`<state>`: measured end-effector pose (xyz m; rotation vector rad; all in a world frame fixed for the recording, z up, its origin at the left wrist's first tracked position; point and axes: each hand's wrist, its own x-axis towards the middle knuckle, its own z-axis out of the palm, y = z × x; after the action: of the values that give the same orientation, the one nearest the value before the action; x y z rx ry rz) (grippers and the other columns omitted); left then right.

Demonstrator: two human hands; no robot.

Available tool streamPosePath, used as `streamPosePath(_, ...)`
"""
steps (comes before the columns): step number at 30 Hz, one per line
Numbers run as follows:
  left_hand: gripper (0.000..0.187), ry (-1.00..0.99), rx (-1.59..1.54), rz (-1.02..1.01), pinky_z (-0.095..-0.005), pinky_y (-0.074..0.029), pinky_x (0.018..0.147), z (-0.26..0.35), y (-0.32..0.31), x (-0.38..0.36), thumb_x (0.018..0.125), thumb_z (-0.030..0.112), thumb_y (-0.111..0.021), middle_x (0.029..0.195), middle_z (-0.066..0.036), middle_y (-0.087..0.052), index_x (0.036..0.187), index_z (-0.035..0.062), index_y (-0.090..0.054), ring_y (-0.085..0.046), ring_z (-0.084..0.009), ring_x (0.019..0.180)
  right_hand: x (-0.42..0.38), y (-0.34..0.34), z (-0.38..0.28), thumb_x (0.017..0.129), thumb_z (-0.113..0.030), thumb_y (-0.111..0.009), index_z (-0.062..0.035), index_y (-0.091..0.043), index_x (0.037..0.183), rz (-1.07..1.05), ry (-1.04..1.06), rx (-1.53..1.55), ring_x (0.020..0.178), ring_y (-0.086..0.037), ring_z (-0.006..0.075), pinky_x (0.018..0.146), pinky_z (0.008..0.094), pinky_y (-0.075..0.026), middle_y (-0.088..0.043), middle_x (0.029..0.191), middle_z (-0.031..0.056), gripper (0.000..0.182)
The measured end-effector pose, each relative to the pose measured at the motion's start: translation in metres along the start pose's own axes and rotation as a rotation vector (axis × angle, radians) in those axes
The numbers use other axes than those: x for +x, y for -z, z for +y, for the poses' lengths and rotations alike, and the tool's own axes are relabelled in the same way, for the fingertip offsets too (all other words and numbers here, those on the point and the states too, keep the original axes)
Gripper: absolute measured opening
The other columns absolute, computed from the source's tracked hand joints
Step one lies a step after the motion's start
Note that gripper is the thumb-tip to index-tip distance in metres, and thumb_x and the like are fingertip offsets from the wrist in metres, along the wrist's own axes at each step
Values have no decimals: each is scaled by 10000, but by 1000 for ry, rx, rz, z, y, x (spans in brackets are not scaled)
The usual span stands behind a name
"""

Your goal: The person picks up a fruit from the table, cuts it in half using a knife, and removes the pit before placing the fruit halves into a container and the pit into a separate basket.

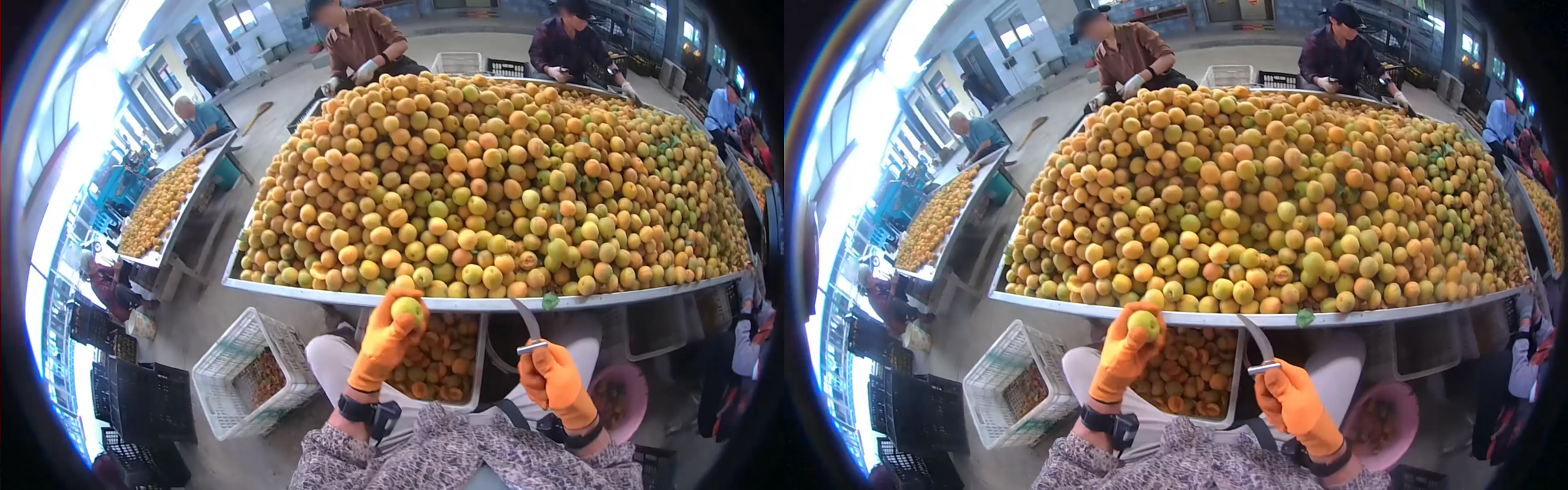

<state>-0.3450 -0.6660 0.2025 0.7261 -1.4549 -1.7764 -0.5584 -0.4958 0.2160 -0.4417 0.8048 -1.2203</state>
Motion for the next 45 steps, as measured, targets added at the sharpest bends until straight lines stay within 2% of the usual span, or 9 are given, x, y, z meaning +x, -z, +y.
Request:
streamPosePath(2,617,53,-478,-112,-233,-415,597,-4,-7,-6,832,478,-707,966,-99,-542,1217,46,-492,-519,-164,763,2,-9,20,988,-284,-532,-18,-559,912,251,385,-577,494,-375,57,441,230,-300,-470,565,-6,278)
streamPosePath(6,592,46,-633,-256,-248,-409,611,-12,-27,-6,872,479,-643,943,-115,-537,1229,40,-470,-516,-175,775,11,-32,24,975,-294,-561,3,-536,996,159,303,-734,527,-415,159,514,317,-379,-481,595,103,299)
streamPosePath(16,592,33,-630,-301,-301,-417,803,-7,-48,-18,877,461,-639,1023,-107,-528,1254,49,-441,-515,-175,889,15,-44,26,974,-292,-554,-10,-536,999,131,300,-818,524,-451,235,526,333,-389,-492,621,130,284)
streamPosePath(20,630,59,-668,-261,-310,-409,862,-6,-55,-22,869,505,-642,1036,-102,-539,1240,38,-440,-517,-179,943,19,-45,36,970,-398,-545,6,-544,937,168,390,-768,499,-398,85,465,270,-320,-449,547,28,406)
streamPosePath(28,637,-3,-520,-211,-286,-426,853,3,-71,-37,887,544,-601,1092,-89,-514,1206,23,-421,-505,-149,950,25,-48,49,976,-328,-510,52,-528,1151,220,668,-910,689,-630,319,621,362,-477,-633,843,178,418)
streamPosePath(34,597,-156,-206,-343,-316,-444,816,15,-58,-31,889,487,-630,1082,-141,-501,1192,27,-399,-519,-186,888,29,-32,52,924,-272,-605,28,-532,1070,138,792,-968,640,-592,434,547,407,-456,-596,720,202,341)
streamPosePath(38,573,-222,89,-491,-325,-435,811,37,-43,-17,863,452,-679,1022,-128,-518,1145,14,-440,-516,-200,869,22,-33,49,917,-264,-601,24,-532,1074,112,652,-1056,636,-587,436,550,423,-451,-596,723,195,335)
streamPosePath(40,561,-284,231,-656,-325,-453,737,43,-42,-7,840,425,-712,914,-113,-570,1150,24,-470,-573,-207,812,26,-40,58,910,-257,-592,19,-540,1070,192,834,-932,646,-584,433,574,416,-463,-601,752,194,324)
streamPosePath(45,608,-77,-370,-480,-299,-457,790,37,-75,-39,855,450,-693,953,-97,-613,1224,23,-465,-577,-153,874,28,-40,54,947,-305,-517,0,-545,1022,150,956,-872,837,-596,218,687,347,-487,-593,952,141,315)
